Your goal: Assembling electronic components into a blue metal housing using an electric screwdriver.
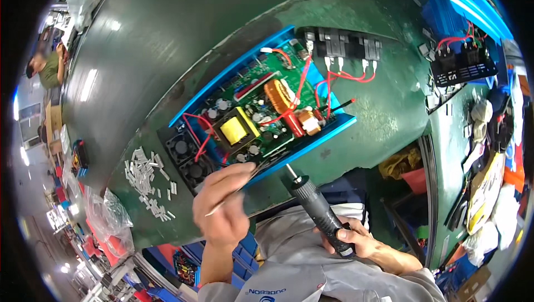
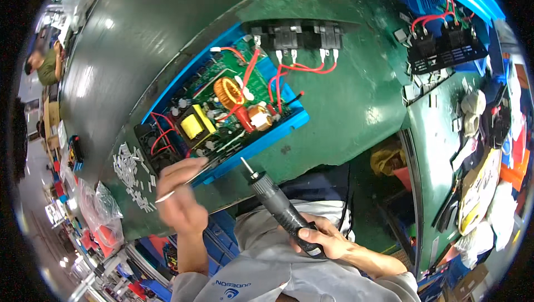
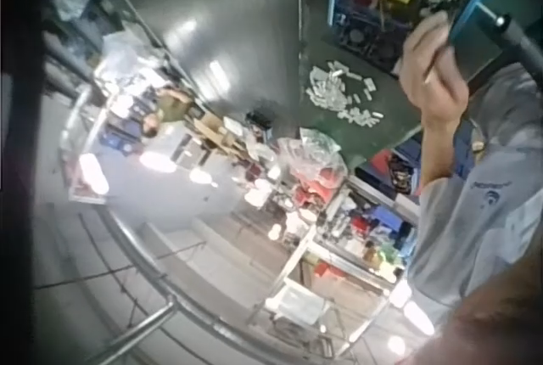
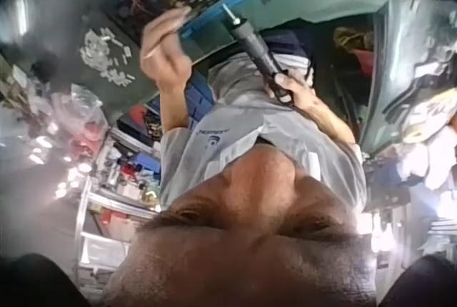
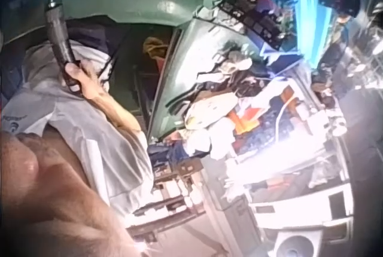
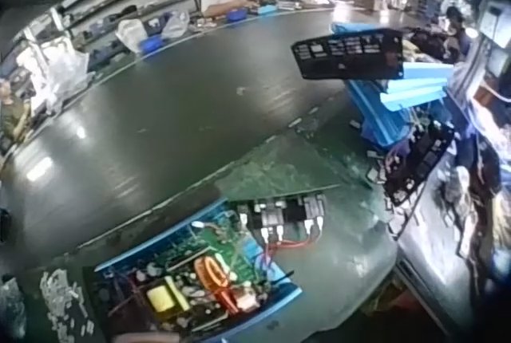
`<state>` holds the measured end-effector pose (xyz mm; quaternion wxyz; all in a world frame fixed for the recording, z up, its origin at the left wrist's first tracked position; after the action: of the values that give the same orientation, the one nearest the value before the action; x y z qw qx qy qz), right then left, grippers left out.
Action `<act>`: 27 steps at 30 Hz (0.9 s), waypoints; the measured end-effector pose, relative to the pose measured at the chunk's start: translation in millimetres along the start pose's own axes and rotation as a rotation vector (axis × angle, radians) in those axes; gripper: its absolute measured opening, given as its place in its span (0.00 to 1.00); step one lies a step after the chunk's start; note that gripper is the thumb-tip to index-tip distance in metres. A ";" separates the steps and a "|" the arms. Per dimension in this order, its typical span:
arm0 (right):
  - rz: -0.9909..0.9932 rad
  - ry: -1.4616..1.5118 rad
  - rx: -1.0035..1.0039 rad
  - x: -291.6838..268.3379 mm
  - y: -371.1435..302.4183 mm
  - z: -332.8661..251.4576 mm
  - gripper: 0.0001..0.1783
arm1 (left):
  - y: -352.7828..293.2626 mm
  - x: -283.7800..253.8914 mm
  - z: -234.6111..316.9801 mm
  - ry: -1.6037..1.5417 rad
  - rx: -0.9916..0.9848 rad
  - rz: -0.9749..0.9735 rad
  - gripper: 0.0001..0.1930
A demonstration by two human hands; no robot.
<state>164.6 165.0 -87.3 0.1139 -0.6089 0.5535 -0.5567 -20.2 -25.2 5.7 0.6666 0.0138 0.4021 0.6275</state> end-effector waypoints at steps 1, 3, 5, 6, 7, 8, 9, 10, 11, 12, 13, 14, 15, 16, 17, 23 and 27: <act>0.009 -0.022 -0.019 2.0 -0.8 -1.9 0.41 | 2.0 -8.2 4.7 -0.076 0.033 0.130 0.13; 0.015 -0.034 -0.033 3.6 -2.2 -2.4 0.40 | 7.5 -21.6 18.7 -0.228 -0.090 0.397 0.16; 0.008 -0.073 -0.028 0.8 0.4 -2.4 0.40 | 12.2 -31.0 18.4 -0.162 -0.142 0.354 0.11; 0.012 -0.066 -0.030 -0.8 0.9 -2.0 0.40 | 18.1 -18.9 20.8 0.109 -0.058 0.072 0.08; 0.006 -0.058 -0.024 -0.7 2.0 0.2 0.40 | 16.8 -7.9 20.0 0.388 0.026 -0.207 0.08; 0.000 -0.050 -0.017 -0.7 3.3 1.3 0.40 | 15.9 2.2 19.1 0.417 0.028 -0.251 0.13; -0.006 -0.049 -0.014 -0.8 4.6 0.9 0.40 | 16.1 8.3 20.1 0.470 0.037 -0.298 0.14; -0.006 -0.050 -0.008 -0.9 4.6 1.3 0.39 | 15.1 12.4 22.2 0.526 0.044 -0.346 0.14; -0.006 -0.052 0.000 -1.0 4.7 1.4 0.39 | 14.2 16.0 23.5 0.532 0.022 -0.358 0.15; -0.016 -0.053 0.008 -0.5 4.4 1.2 0.39 | 13.5 18.2 23.3 0.543 0.015 -0.360 0.15; -0.011 -0.080 -0.003 0.5 3.7 -1.8 0.39 | 13.2 19.0 23.2 0.558 0.020 -0.383 0.15; -0.008 -0.108 -0.014 0.9 3.6 -3.9 0.39 | 13.5 19.4 23.1 0.575 0.023 -0.405 0.15; 0.003 -0.122 -0.009 -1.7 1.9 -1.3 0.39 | 16.2 19.8 24.9 0.583 0.028 -0.435 0.15; 0.010 -0.145 -0.021 -3.8 2.5 -1.1 0.39 | 16.6 21.4 24.4 0.565 0.027 -0.441 0.16; 0.016 -0.169 -0.034 -4.3 3.4 -1.3 0.40 | 16.6 21.9 23.3 0.548 0.026 -0.446 0.16; -0.034 -0.088 -0.059 -7.7 6.7 14.2 0.44 | 16.5 19.6 20.6 0.586 0.108 -0.457 0.16; 0.059 -0.126 -0.048 -1.4 8.7 11.2 0.58 | 13.5 19.6 17.6 0.571 0.124 -0.491 0.17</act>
<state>169.2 157.6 -98.6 0.1502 -0.6285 0.5764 -0.5003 -23.8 2.8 14.5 0.6563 -0.2182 0.6000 0.4021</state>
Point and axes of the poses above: each hand's wrist, its own y-axis towards the middle knuckle, its own x-axis out of the palm, z = x × y, the point moved 5 cm from there along y, towards the middle knuckle, and after that the axes turned 11 degrees about z, right-handed, at the moved point
